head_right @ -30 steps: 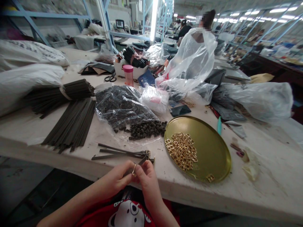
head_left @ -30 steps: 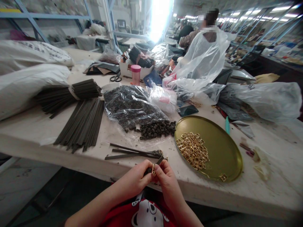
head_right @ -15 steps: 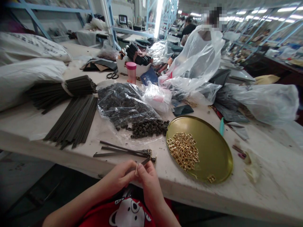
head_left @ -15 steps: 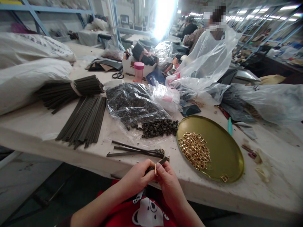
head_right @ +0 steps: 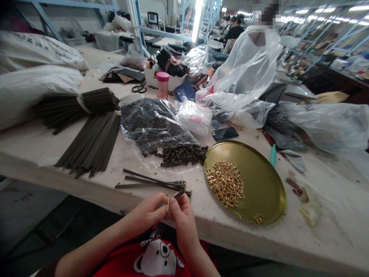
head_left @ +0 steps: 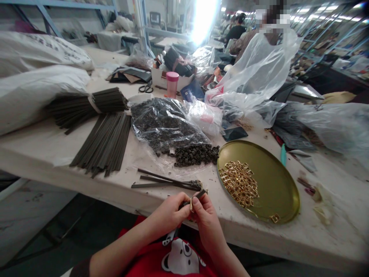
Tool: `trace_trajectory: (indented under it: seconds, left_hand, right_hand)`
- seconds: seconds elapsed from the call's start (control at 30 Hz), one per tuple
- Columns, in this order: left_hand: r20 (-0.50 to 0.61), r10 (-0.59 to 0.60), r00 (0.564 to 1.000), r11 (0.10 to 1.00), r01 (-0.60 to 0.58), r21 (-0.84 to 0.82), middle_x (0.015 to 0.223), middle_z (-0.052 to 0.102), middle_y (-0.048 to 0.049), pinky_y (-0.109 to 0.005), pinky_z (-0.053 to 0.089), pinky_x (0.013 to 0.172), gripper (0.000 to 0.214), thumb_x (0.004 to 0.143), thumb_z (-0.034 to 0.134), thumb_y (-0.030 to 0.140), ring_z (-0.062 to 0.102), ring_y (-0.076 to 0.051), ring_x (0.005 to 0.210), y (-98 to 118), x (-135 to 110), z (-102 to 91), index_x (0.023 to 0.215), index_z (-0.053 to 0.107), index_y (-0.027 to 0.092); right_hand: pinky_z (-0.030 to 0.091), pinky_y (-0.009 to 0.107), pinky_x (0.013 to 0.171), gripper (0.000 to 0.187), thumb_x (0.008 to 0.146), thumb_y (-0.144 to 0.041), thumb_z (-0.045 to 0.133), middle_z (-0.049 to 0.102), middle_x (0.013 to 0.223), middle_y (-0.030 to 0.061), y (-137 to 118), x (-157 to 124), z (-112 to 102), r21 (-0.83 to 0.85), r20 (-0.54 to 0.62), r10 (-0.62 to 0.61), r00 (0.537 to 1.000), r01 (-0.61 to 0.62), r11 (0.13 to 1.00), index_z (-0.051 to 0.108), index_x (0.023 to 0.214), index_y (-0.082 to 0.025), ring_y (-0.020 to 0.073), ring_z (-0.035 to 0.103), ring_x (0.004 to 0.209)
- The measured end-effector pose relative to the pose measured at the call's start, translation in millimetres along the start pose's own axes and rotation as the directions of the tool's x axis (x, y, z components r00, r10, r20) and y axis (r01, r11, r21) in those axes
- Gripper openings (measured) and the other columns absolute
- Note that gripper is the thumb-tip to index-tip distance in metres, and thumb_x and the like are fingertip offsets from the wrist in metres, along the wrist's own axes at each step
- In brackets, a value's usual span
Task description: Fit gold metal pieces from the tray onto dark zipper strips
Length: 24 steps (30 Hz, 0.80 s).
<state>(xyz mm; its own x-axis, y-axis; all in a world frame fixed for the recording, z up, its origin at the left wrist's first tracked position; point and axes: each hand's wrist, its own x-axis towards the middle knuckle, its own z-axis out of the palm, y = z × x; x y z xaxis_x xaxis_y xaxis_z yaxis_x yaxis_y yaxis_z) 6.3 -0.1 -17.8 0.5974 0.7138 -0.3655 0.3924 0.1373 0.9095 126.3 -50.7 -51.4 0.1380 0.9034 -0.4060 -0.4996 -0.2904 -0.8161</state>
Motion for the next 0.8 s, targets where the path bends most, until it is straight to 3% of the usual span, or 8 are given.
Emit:
trace_trajectory:
  seconds: [0.13, 0.33, 0.57, 0.67, 0.8]
  left_hand:
    - [0.028, -0.027, 0.999, 0.999, 0.027, -0.023, 0.061, 0.051, 0.0043, -0.018, 0.034, 0.043, 0.021, 0.083, 0.041, 0.033, 0.044, -0.008, 0.044, -1, -1, 1.0, 0.075, 0.049, 0.016]
    - [0.043, -0.039, 0.998, 0.998, 0.04, -0.042, 0.06, 0.049, 0.0051, -0.018, 0.034, 0.042, 0.02, 0.082, 0.043, 0.034, 0.044, -0.008, 0.043, -1, 0, 2.2, 0.075, 0.047, 0.016]
    - [0.009, -0.022, 1.0, 0.998, 0.022, 0.051, 0.059, 0.047, 0.0051, -0.019, 0.034, 0.046, 0.016, 0.081, 0.041, 0.031, 0.045, -0.01, 0.048, 0, 0, 5.1, 0.074, 0.046, 0.017]
    - [-0.036, 0.007, 0.999, 0.994, -0.003, 0.113, 0.058, 0.046, 0.0044, -0.02, 0.033, 0.05, 0.012, 0.08, 0.04, 0.025, 0.045, -0.011, 0.054, 1, 2, 7.1, 0.071, 0.045, 0.018]
    - [-0.079, 0.026, 0.997, 0.992, -0.016, 0.124, 0.059, 0.045, 0.004, -0.021, 0.032, 0.052, 0.015, 0.079, 0.037, 0.021, 0.044, -0.012, 0.057, 0, 4, 8.7, 0.066, 0.043, 0.018]
  right_hand:
    - [0.037, 0.021, 0.055, 0.021, 0.08, -0.04, 0.057, 0.049, 0.064, -0.0045, -1, 0, -6, -0.179, -0.04, -0.12, 0.992, 0.111, 0.977, 0.054, 0.079, -0.02, 0.0098, 0.043, 0.057]
    - [0.04, 0.024, 0.061, 0.02, 0.08, -0.039, 0.056, 0.052, 0.07, -0.0019, -1, 1, -10, -0.306, -0.051, -0.225, 0.973, 0.199, 0.931, 0.054, 0.081, -0.02, 0.013, 0.047, 0.064]
    - [0.04, 0.027, 0.061, 0.015, 0.08, -0.036, 0.056, 0.054, 0.069, -0.001, 0, 1, -11, -0.535, -0.061, -0.409, 0.91, 0.316, 0.784, 0.053, 0.079, -0.021, 0.015, 0.05, 0.063]
    - [0.04, 0.028, 0.061, 0.014, 0.08, -0.035, 0.056, 0.055, 0.07, -0.0003, 2, 1, -12, -0.576, -0.075, -0.43, 0.899, 0.313, 0.755, 0.052, 0.081, -0.021, 0.0159, 0.051, 0.064]
    - [0.039, 0.026, 0.061, 0.015, 0.081, -0.036, 0.054, 0.053, 0.068, -0.0015, 2, 2, -13, -0.532, -0.084, -0.379, 0.922, 0.28, 0.799, 0.051, 0.079, -0.021, 0.0149, 0.049, 0.063]
